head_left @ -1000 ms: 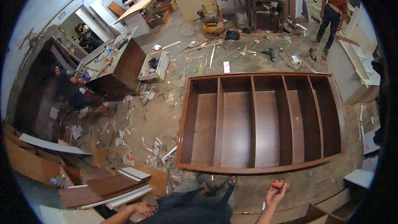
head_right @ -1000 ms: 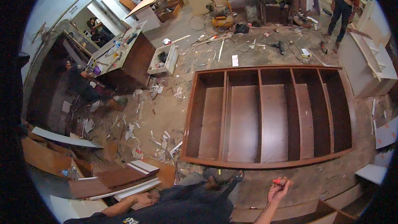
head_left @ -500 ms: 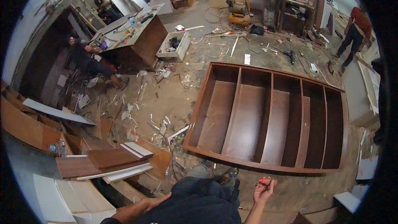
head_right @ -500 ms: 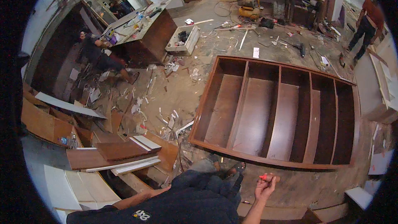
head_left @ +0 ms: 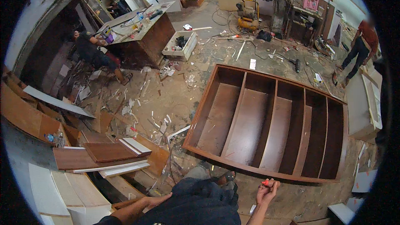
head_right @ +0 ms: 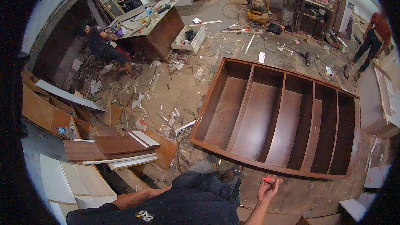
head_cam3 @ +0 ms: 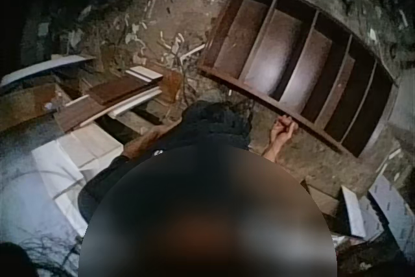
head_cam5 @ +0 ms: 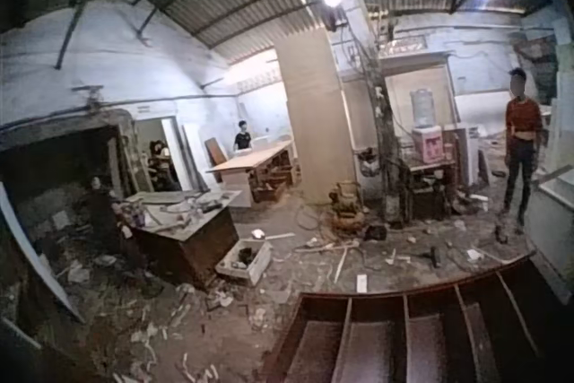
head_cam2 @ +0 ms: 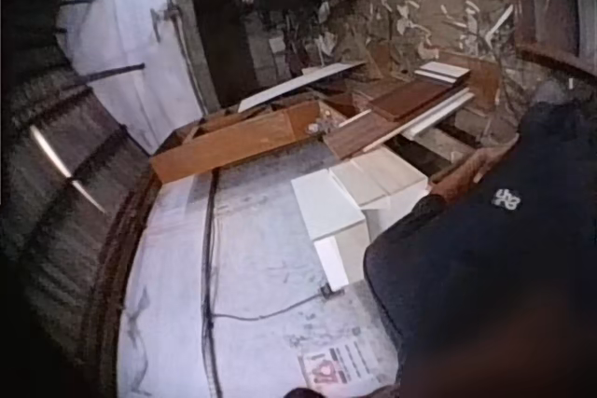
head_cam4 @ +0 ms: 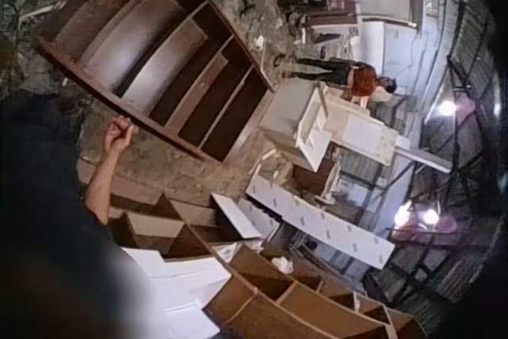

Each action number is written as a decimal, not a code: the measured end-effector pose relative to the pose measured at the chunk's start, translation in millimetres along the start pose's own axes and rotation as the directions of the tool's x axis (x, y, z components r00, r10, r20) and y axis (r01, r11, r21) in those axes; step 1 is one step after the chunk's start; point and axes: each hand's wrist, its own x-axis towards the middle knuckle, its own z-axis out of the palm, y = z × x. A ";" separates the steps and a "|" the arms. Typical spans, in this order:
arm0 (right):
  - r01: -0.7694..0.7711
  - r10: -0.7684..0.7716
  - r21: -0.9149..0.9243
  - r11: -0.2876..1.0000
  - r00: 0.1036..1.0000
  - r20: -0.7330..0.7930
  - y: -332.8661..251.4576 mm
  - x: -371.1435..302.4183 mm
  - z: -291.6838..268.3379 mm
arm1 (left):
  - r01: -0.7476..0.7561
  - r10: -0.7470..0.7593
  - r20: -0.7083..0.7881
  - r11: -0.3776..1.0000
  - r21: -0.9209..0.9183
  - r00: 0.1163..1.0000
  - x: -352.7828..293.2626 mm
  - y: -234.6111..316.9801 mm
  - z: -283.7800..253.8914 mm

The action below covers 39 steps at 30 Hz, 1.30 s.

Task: The person applies glue from a red bottle along the edges of a wooden cabinet frame. They then press the glued edges together to join the pieces. The person continues applying glue to different sections of the cabinet frame and presses them together.

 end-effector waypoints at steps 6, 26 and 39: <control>-0.007 0.009 -0.056 0.998 1.000 0.030 6.1 7.4 -12.7 | 0.064 -0.065 -0.030 0.998 -0.006 0.997 -17.3 15.5 19.8; -0.106 0.110 -0.057 0.993 0.991 0.074 15.2 5.4 15.6 | 0.034 -0.008 -0.141 0.982 0.184 0.990 -49.2 40.9 39.1; -0.089 0.098 -0.058 0.994 0.982 0.159 43.6 17.7 92.5 | -0.274 0.372 -0.105 0.821 0.501 0.922 57.4 71.4 -96.2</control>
